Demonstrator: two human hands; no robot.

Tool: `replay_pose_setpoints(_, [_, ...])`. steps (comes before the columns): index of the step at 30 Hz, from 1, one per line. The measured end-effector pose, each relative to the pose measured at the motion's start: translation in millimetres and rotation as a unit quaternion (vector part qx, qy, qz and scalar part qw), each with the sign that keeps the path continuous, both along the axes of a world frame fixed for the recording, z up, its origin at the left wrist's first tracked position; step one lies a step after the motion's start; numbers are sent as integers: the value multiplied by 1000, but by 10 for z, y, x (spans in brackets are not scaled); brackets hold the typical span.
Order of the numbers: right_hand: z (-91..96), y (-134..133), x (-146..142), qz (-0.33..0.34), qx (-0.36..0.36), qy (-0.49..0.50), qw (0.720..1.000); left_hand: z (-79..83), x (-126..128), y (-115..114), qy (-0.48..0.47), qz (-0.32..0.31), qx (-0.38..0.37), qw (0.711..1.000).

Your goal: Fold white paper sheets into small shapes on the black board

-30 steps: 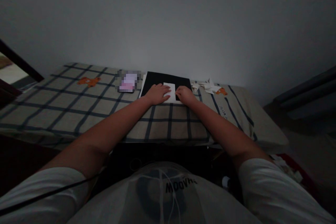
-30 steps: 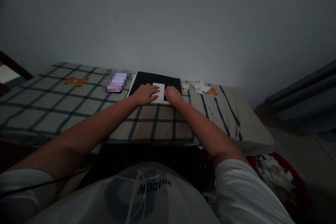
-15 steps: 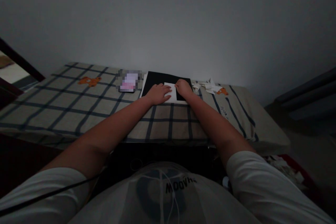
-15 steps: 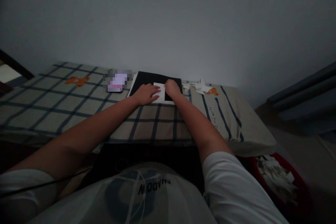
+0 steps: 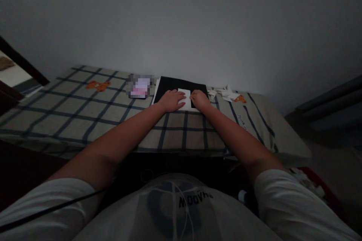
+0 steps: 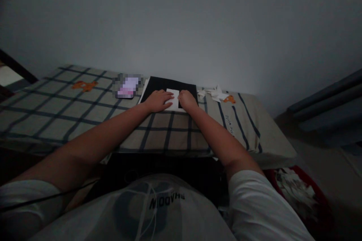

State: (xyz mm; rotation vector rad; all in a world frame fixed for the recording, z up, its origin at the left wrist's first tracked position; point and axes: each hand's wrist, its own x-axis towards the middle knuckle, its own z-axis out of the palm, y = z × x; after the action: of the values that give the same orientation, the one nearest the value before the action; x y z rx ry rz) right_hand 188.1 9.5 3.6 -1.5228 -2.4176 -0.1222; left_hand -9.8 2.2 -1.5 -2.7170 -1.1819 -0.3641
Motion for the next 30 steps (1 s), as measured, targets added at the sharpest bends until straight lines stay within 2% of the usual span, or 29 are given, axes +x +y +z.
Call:
replay_pose_setpoints(5, [-4, -329, 42, 50, 0, -61, 997, 1, 0, 12, -3, -4, -8, 1000])
replay_pose_setpoints(12, [-72, -610, 95, 80, 29, -39, 996, 40, -3, -21, -12, -4, -18, 1000])
replay_pose_setpoints(22, [-49, -712, 80, 80, 18, -39, 996, 29, -7, -11, -21, -5, -24, 999])
replay_pose_setpoints(30, [-126, -713, 125, 107, 15, -6, 994, 11, -20, 6, -18, -9, -16, 1000])
